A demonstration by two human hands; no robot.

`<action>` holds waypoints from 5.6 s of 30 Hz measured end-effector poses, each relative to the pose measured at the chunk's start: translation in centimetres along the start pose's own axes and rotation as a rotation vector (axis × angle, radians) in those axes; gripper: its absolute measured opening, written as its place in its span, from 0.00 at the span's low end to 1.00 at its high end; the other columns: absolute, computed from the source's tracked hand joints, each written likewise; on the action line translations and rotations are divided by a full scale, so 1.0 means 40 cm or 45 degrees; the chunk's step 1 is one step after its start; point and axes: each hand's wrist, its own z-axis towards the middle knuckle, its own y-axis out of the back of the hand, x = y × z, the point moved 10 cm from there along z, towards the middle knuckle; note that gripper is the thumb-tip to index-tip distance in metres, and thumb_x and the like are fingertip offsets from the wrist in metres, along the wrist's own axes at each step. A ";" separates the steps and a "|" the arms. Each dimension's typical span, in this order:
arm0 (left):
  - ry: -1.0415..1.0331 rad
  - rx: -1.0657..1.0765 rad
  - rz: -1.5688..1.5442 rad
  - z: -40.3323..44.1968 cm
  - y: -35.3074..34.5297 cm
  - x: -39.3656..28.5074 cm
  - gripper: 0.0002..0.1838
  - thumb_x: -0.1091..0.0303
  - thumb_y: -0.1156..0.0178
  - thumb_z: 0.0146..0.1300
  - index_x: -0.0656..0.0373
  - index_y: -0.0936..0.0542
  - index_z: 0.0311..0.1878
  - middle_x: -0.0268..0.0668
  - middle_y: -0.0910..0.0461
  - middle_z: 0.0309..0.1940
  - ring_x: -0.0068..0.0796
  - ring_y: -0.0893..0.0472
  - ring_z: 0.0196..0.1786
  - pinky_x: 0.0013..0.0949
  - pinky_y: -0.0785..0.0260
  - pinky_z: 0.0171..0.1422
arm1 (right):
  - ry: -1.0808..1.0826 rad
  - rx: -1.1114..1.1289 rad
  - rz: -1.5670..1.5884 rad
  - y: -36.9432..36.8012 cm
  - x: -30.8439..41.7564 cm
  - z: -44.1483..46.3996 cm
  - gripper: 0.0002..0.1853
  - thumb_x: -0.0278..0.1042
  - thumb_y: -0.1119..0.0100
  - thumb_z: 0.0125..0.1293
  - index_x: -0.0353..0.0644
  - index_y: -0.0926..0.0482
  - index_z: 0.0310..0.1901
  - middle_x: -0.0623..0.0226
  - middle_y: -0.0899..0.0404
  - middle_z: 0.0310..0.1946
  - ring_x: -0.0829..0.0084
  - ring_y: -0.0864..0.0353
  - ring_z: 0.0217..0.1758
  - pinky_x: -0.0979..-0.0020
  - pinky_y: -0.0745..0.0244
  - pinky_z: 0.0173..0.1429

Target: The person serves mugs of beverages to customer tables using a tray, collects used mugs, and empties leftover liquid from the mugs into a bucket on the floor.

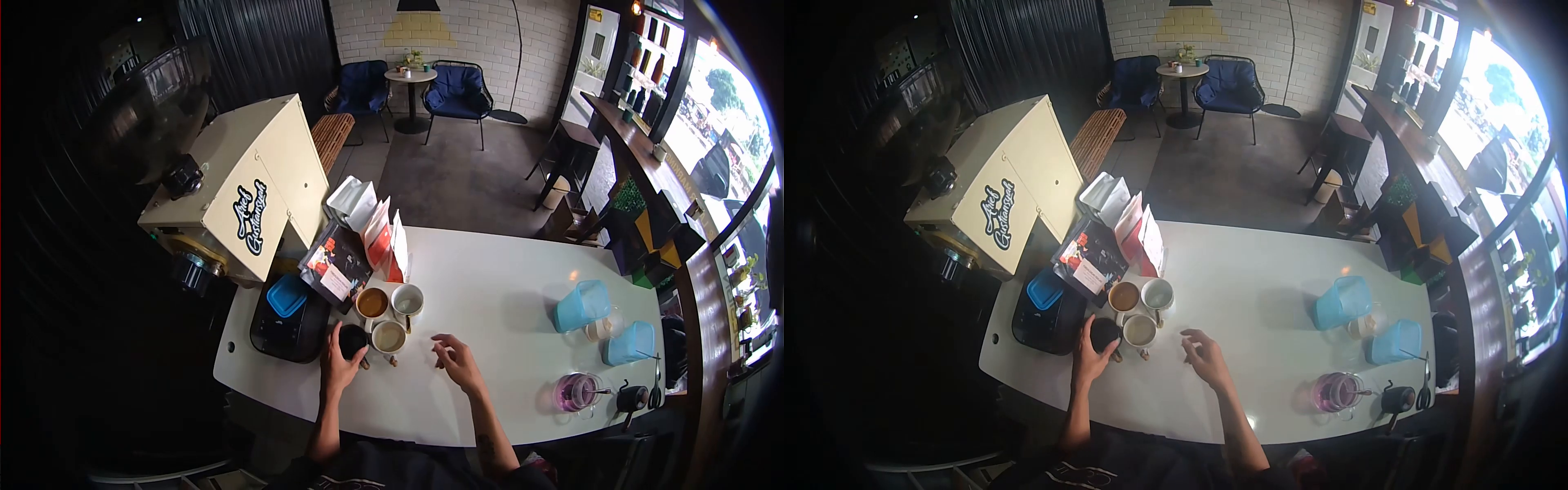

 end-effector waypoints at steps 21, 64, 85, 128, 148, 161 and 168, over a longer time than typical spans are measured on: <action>-0.062 0.123 -0.132 0.039 -0.023 0.050 0.45 0.55 0.31 0.56 0.63 0.44 0.70 0.56 0.28 0.58 0.49 0.27 0.62 0.43 0.36 0.66 | 0.089 -0.083 0.065 -0.119 -0.043 0.154 0.16 0.39 0.50 0.74 0.31 0.24 0.48 0.66 0.20 0.34 0.78 0.21 0.31 0.74 0.25 0.35; -0.616 0.331 -0.136 0.186 -0.064 -0.113 0.49 0.57 0.22 0.44 0.65 0.38 0.66 0.52 0.30 0.61 0.44 0.25 0.60 0.38 0.23 0.55 | 0.032 -0.500 -0.198 0.101 -0.050 -0.137 0.11 0.33 0.43 0.70 0.31 0.21 0.42 0.64 0.17 0.30 0.77 0.20 0.31 0.73 0.24 0.39; -0.603 0.316 -0.210 0.191 -0.062 -0.098 0.47 0.57 0.22 0.43 0.64 0.36 0.65 0.50 0.30 0.60 0.40 0.22 0.56 0.35 0.20 0.50 | 0.014 -0.517 -0.134 0.097 -0.060 -0.138 0.12 0.34 0.45 0.71 0.31 0.21 0.43 0.63 0.17 0.31 0.76 0.20 0.31 0.73 0.24 0.37; -0.525 0.593 -0.257 -0.011 -0.070 -0.216 0.32 0.70 0.28 0.51 0.57 0.26 0.61 0.41 0.28 0.54 0.26 0.20 0.36 0.29 0.23 0.40 | 0.131 -0.673 -0.252 0.090 -0.043 -0.159 0.09 0.29 0.36 0.62 0.34 0.21 0.40 0.61 0.21 0.38 0.73 0.16 0.32 0.73 0.24 0.36; -0.410 0.660 -0.114 -0.005 -0.134 -0.181 0.42 0.67 0.30 0.51 0.48 0.38 0.70 0.50 0.42 0.67 0.45 0.17 0.43 0.39 0.23 0.48 | 0.153 -0.793 -0.297 0.078 -0.056 -0.062 0.11 0.29 0.39 0.64 0.31 0.17 0.44 0.60 0.14 0.31 0.73 0.14 0.34 0.71 0.23 0.41; -0.638 0.662 -0.085 -0.017 -0.163 -0.195 0.43 0.74 0.37 0.50 0.51 0.42 0.72 0.52 0.46 0.70 0.56 0.26 0.58 0.46 0.27 0.56 | 0.279 -0.672 -0.295 0.095 -0.006 0.249 0.14 0.35 0.43 0.64 0.30 0.18 0.41 0.59 0.15 0.29 0.71 0.17 0.29 0.71 0.24 0.37; -0.669 0.641 -0.276 -0.025 -0.191 -0.212 0.44 0.79 0.39 0.50 0.50 0.42 0.72 0.51 0.48 0.71 0.55 0.25 0.57 0.44 0.26 0.55 | 0.210 -0.648 -0.375 0.112 0.008 0.253 0.15 0.32 0.38 0.64 0.29 0.21 0.46 0.58 0.16 0.38 0.71 0.16 0.36 0.73 0.23 0.37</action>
